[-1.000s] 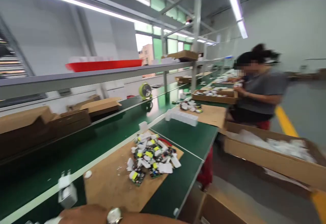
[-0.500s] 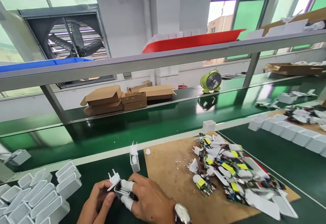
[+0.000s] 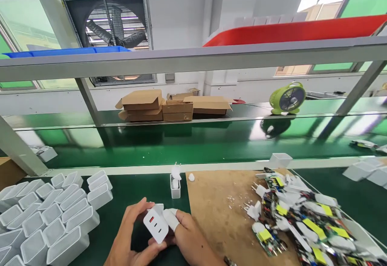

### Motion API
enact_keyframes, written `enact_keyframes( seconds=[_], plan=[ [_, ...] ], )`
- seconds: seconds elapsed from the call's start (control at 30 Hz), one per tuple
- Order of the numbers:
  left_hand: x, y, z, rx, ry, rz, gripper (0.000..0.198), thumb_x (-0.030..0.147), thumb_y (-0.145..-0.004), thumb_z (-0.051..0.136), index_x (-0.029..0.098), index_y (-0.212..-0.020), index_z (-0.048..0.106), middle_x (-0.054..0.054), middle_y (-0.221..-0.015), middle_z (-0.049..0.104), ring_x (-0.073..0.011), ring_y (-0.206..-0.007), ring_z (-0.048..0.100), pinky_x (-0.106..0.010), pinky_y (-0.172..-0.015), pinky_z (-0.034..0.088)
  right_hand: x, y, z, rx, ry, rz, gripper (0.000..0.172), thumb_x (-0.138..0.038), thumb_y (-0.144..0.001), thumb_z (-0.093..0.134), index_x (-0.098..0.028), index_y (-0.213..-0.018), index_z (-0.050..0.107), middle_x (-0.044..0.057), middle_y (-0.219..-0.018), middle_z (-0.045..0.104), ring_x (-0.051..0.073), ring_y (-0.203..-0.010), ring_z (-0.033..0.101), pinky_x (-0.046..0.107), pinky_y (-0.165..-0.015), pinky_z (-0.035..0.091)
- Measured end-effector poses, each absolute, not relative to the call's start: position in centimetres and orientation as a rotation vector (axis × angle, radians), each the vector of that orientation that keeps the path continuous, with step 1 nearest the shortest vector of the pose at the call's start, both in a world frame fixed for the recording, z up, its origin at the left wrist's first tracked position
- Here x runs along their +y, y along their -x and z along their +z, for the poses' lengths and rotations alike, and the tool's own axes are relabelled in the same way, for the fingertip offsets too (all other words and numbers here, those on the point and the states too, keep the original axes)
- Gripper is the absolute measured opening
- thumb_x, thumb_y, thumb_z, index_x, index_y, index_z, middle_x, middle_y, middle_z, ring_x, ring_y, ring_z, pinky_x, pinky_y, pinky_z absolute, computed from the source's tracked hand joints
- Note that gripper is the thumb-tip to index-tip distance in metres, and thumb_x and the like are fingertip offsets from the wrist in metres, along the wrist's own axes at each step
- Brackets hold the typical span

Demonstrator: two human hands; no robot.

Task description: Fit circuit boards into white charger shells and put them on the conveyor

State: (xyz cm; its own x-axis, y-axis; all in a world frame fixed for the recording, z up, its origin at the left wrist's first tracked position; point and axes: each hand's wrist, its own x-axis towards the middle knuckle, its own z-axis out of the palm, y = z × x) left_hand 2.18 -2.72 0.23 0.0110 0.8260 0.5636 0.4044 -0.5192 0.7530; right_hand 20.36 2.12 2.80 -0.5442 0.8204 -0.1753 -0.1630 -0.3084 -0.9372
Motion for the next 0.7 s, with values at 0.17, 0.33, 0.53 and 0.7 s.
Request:
enact_keyframes(
  seconds=[0.17, 0.33, 0.53, 0.7],
  plan=[
    [-2.5, -2.4, 0.7, 1.277, -1.995, 1.520, 0.073, 0.026, -0.097, 0.063, 0.030, -0.162, 0.029, -0.013, -0.140, 0.058, -0.0312, -0.126, 0.062, -0.049, -0.105, 0.058, 1.9, -20.6, 2.8, -1.345, 0.921, 1.730, 0.054, -0.068, -0.090, 0.073, -0.020, -0.115, 0.075, 0.011, -0.106, 0.080, 0.033, -0.101, 0.076, 0.043, -0.089, 0.059],
    [-1.6, -1.6, -0.6, 1.582, -1.966, 1.468, 0.068, 0.026, -0.095, 0.060, 0.027, -0.158, 0.036, -0.013, -0.132, 0.061, -0.0331, -0.124, 0.061, -0.054, -0.106, 0.053, 1.2, -20.5, 3.5, -1.495, 0.834, 1.518, 0.046, -0.057, -0.098, 0.072, -0.030, -0.134, 0.068, 0.008, -0.134, 0.073, 0.029, -0.124, 0.068, 0.043, -0.113, 0.051],
    [2.0, 0.0, -0.6, 1.584, -1.576, 1.159, 0.082, 0.036, -0.087, 0.069, 0.015, -0.158, 0.034, -0.018, -0.144, 0.059, -0.0301, -0.117, 0.067, -0.050, -0.111, 0.050, 4.1, -22.4, 1.4, -1.485, 1.029, 1.051, 0.056, -0.060, -0.097, 0.064, -0.025, -0.140, 0.063, 0.015, -0.141, 0.065, 0.031, -0.126, 0.066, 0.052, -0.118, 0.047],
    [6.7, -2.6, 0.5, 1.523, -1.523, 1.173, 0.088, 0.024, -0.078, 0.072, 0.007, -0.156, 0.036, -0.025, -0.150, 0.056, -0.0322, -0.115, 0.069, -0.049, -0.109, 0.052, 7.4, -23.7, -0.5, -1.406, 1.053, 1.102, 0.083, -0.065, -0.087, 0.067, -0.014, -0.150, 0.050, 0.025, -0.142, 0.065, 0.036, -0.132, 0.065, 0.059, -0.120, 0.045]
  ],
)
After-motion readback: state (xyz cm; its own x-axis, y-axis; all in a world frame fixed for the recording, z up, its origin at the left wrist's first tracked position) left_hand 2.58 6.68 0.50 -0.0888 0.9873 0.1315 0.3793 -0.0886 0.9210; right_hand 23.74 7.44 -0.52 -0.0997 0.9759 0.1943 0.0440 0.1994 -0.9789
